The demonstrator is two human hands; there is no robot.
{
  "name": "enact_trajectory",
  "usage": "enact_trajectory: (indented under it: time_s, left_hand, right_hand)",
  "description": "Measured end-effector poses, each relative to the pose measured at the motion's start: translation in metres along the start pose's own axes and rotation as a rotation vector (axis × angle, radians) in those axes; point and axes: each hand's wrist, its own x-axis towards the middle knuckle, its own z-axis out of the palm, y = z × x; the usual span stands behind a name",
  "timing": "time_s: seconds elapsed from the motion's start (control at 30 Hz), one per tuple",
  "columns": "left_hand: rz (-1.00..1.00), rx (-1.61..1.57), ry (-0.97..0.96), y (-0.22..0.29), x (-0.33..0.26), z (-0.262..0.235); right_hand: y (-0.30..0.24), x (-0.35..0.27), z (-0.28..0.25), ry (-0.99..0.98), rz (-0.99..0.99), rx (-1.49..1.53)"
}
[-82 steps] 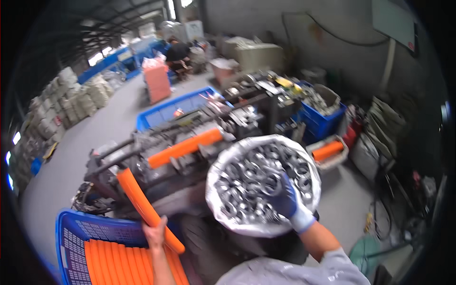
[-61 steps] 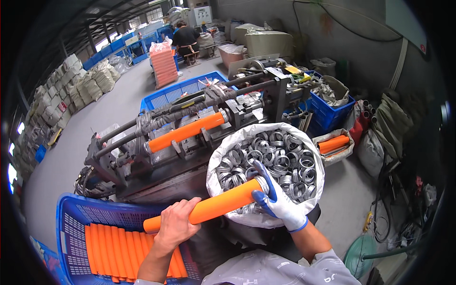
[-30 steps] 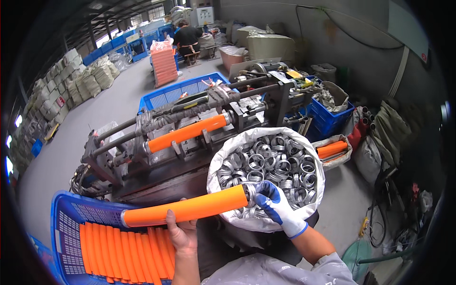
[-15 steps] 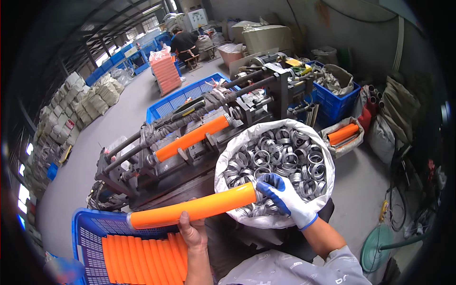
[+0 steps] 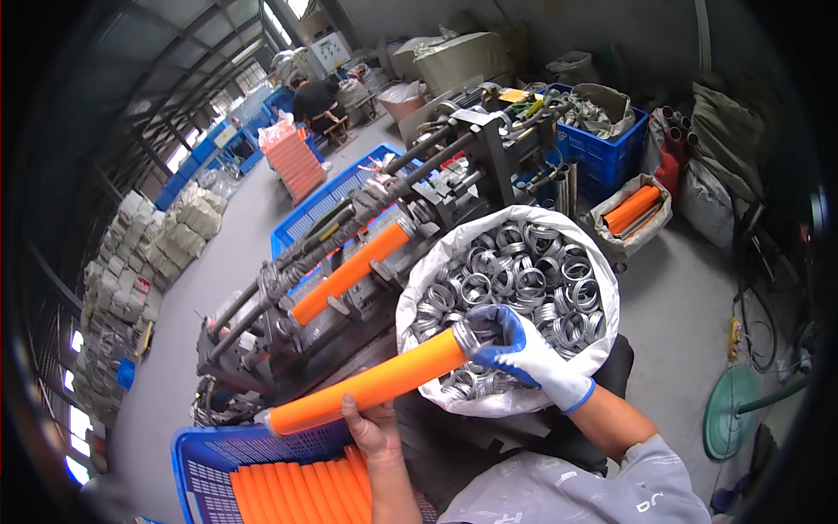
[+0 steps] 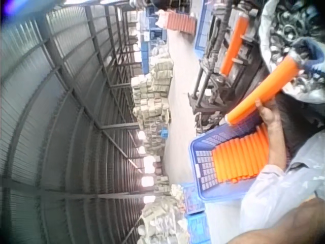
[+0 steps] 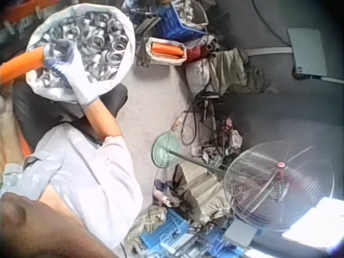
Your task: The person repeatedly takes plastic tubes from a crate, fits metal rings onto their ends by hand, and places the tubes into a machine.
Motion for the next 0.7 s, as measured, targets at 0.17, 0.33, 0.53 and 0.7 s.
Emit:
enact_trajectory:
  time_s: [0.17, 0.33, 0.53, 0.7]
  left_hand:
    - [-0.087, -0.037, 0.053, 0.000, 0.004, -0.001]
    - [-0.105, -0.018, 0.095, -0.005, 0.025, 0.006]
    - [-0.145, -0.002, 0.051, -0.019, 0.102, 0.002]
    - [-0.071, 0.120, 0.074, -0.045, 0.218, 0.004]
  right_hand:
    - [-0.015, 0.001, -0.002, -0.136, -0.049, -0.082]
    - [-0.029, 0.002, -0.031, -0.048, -0.038, -0.294]
    - [-0.018, 0.001, -0.078, 0.145, -0.200, -1.052]
    - [-0.012, 0.002, -0.076, 0.071, -0.099, -1.078]
